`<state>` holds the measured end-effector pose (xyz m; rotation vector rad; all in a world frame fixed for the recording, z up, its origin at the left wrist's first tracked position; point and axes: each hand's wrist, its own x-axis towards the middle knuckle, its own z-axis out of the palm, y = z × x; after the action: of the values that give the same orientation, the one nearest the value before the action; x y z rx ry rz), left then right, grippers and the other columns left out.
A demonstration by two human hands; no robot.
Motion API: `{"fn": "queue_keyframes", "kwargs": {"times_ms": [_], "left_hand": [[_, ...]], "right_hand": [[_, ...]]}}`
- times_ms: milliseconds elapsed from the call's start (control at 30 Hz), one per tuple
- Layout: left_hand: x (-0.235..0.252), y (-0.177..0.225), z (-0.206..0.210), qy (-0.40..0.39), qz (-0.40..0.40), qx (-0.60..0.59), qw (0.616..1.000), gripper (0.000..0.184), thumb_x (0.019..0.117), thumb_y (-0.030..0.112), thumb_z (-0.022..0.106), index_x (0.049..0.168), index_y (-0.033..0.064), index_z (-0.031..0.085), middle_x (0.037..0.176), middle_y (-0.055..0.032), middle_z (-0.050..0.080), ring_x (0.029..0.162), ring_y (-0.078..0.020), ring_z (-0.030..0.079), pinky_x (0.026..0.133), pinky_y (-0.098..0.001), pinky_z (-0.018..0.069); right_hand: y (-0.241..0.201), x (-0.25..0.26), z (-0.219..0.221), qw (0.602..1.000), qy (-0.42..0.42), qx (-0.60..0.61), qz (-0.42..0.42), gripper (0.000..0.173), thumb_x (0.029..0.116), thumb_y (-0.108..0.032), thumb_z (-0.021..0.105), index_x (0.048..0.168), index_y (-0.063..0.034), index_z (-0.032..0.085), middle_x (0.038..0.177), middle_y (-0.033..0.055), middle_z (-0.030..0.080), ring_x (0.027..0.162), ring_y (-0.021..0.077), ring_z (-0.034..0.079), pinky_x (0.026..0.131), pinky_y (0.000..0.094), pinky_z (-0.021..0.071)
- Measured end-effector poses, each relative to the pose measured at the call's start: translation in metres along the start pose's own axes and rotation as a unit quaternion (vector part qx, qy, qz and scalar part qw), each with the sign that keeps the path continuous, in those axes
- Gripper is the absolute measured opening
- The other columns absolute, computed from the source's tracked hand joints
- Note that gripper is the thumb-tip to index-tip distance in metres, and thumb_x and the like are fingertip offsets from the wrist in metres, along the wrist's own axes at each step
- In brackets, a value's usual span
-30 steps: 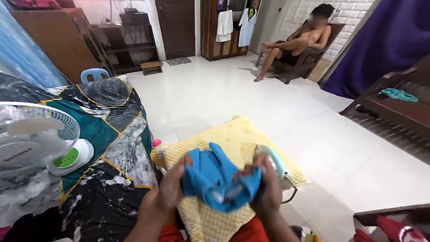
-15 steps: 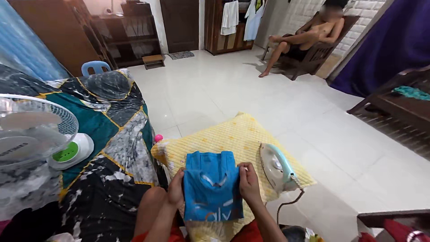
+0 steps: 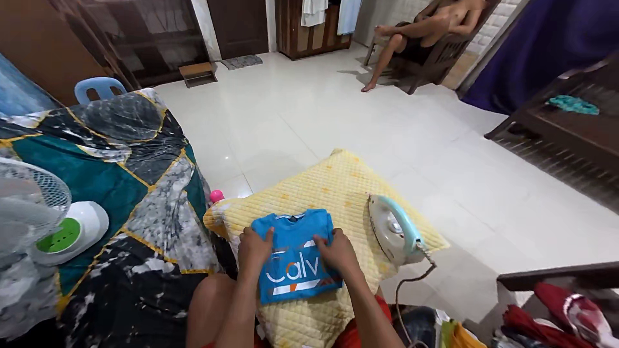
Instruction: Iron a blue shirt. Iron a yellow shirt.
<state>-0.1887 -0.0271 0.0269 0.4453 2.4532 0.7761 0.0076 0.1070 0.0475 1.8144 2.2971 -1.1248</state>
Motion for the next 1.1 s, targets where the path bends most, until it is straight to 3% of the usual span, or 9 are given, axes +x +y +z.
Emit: {"fn": "queue_keyframes", "kwargs": {"times_ms": [167, 267, 367, 533, 633, 733, 867, 967, 1100], "left_hand": [[0.003, 0.023, 0.010, -0.044, -0.006, 0.078, 0.996, 0.092, 0.0900, 0.061, 0.069, 0.148, -0.0042, 0.040, 0.126, -0.0250, 0.066, 0.116, -0.0385, 0.066, 0.098, -0.0577, 0.0531], [0.006, 0.018, 0.013, -0.060, 0.038, 0.054, 0.996, 0.071, 0.0930, 0.055, 0.069, 0.135, -0.0014, 0.058, 0.123, -0.0246, 0.067, 0.118, -0.0397, 0.065, 0.100, -0.0612, 0.0504], [-0.003, 0.013, 0.013, -0.072, 0.137, -0.047, 0.987, 0.051, 0.0980, 0.047, 0.066, 0.119, 0.0002, 0.069, 0.108, -0.0222, 0.071, 0.104, -0.0365, 0.069, 0.095, -0.0612, 0.0524], [-0.063, 0.018, 0.016, -0.142, 0.232, -0.252, 0.929, 0.040, 0.1037, 0.033, 0.057, 0.127, 0.0006, 0.060, 0.103, -0.0092, 0.072, 0.089, -0.0143, 0.072, 0.082, -0.0374, 0.0628], [-0.109, 0.026, 0.023, -0.225, 0.258, -0.321, 0.883, 0.035, 0.1058, 0.018, 0.050, 0.134, -0.0024, 0.050, 0.107, -0.0044, 0.071, 0.091, -0.0078, 0.072, 0.083, -0.0293, 0.0627], [-0.159, 0.036, 0.045, -0.358, 0.237, -0.331, 0.840, 0.040, 0.1054, 0.010, 0.047, 0.142, -0.0048, 0.041, 0.115, -0.0074, 0.069, 0.099, -0.0104, 0.071, 0.090, -0.0327, 0.0616], [-0.216, 0.046, 0.106, -0.517, 0.161, -0.327, 0.774, 0.047, 0.1042, 0.007, 0.048, 0.148, -0.0028, 0.036, 0.123, -0.0140, 0.068, 0.107, -0.0200, 0.071, 0.095, -0.0407, 0.0603], [-0.250, 0.061, 0.149, -0.579, 0.125, -0.308, 0.744, 0.047, 0.1038, 0.008, 0.047, 0.149, -0.0015, 0.037, 0.125, -0.0152, 0.067, 0.109, -0.0206, 0.070, 0.096, -0.0407, 0.0594], [-0.277, 0.083, 0.203, -0.622, 0.122, -0.319, 0.704, 0.047, 0.1049, 0.011, 0.044, 0.150, 0.0005, 0.035, 0.127, -0.0154, 0.066, 0.110, -0.0214, 0.070, 0.096, -0.0409, 0.0594]], "right_hand": [[-0.012, 0.004, 0.000, 0.998, -0.048, -0.009, 0.025, 0.080, 0.0885, -0.056, 0.074, 0.138, 0.0024, 0.051, 0.121, 0.0219, 0.068, 0.112, 0.0364, 0.068, 0.095, 0.0578, 0.0551], [-0.012, 0.006, -0.004, 0.996, -0.084, 0.006, -0.010, 0.065, 0.0939, -0.046, 0.072, 0.133, 0.0036, 0.060, 0.125, 0.0233, 0.066, 0.119, 0.0357, 0.065, 0.102, 0.0557, 0.0523], [-0.005, 0.002, -0.004, 0.990, -0.088, 0.085, -0.076, 0.059, 0.0970, -0.035, 0.071, 0.141, 0.0014, 0.055, 0.132, 0.0230, 0.064, 0.123, 0.0341, 0.063, 0.107, 0.0531, 0.0503], [0.032, -0.034, -0.025, 0.958, -0.054, 0.238, -0.151, 0.052, 0.0950, -0.024, 0.072, 0.136, 0.0021, 0.053, 0.119, 0.0201, 0.067, 0.110, 0.0274, 0.068, 0.098, 0.0472, 0.0562], [0.074, -0.074, -0.056, 0.938, -0.048, 0.298, -0.168, 0.052, 0.0934, -0.018, 0.075, 0.136, 0.0006, 0.051, 0.118, 0.0162, 0.069, 0.105, 0.0210, 0.071, 0.095, 0.0418, 0.0597], [0.132, -0.120, -0.092, 0.941, -0.064, 0.306, -0.128, 0.059, 0.0910, -0.020, 0.077, 0.140, -0.0017, 0.050, 0.120, 0.0133, 0.070, 0.106, 0.0187, 0.071, 0.096, 0.0415, 0.0601], [0.217, -0.183, -0.129, 0.932, -0.047, 0.357, -0.024, 0.070, 0.0872, -0.017, 0.079, 0.146, -0.0029, 0.045, 0.123, 0.0122, 0.069, 0.107, 0.0198, 0.072, 0.095, 0.0411, 0.0613], [0.262, -0.230, -0.147, 0.911, 0.017, 0.407, 0.065, 0.074, 0.0835, -0.012, 0.078, 0.148, -0.0041, 0.042, 0.119, 0.0134, 0.071, 0.100, 0.0231, 0.074, 0.089, 0.0427, 0.0631], [0.315, -0.266, -0.150, 0.878, 0.102, 0.463, 0.071, 0.074, 0.0800, -0.015, 0.080, 0.144, -0.0037, 0.045, 0.112, 0.0115, 0.073, 0.095, 0.0218, 0.075, 0.084, 0.0402, 0.0645]]}}
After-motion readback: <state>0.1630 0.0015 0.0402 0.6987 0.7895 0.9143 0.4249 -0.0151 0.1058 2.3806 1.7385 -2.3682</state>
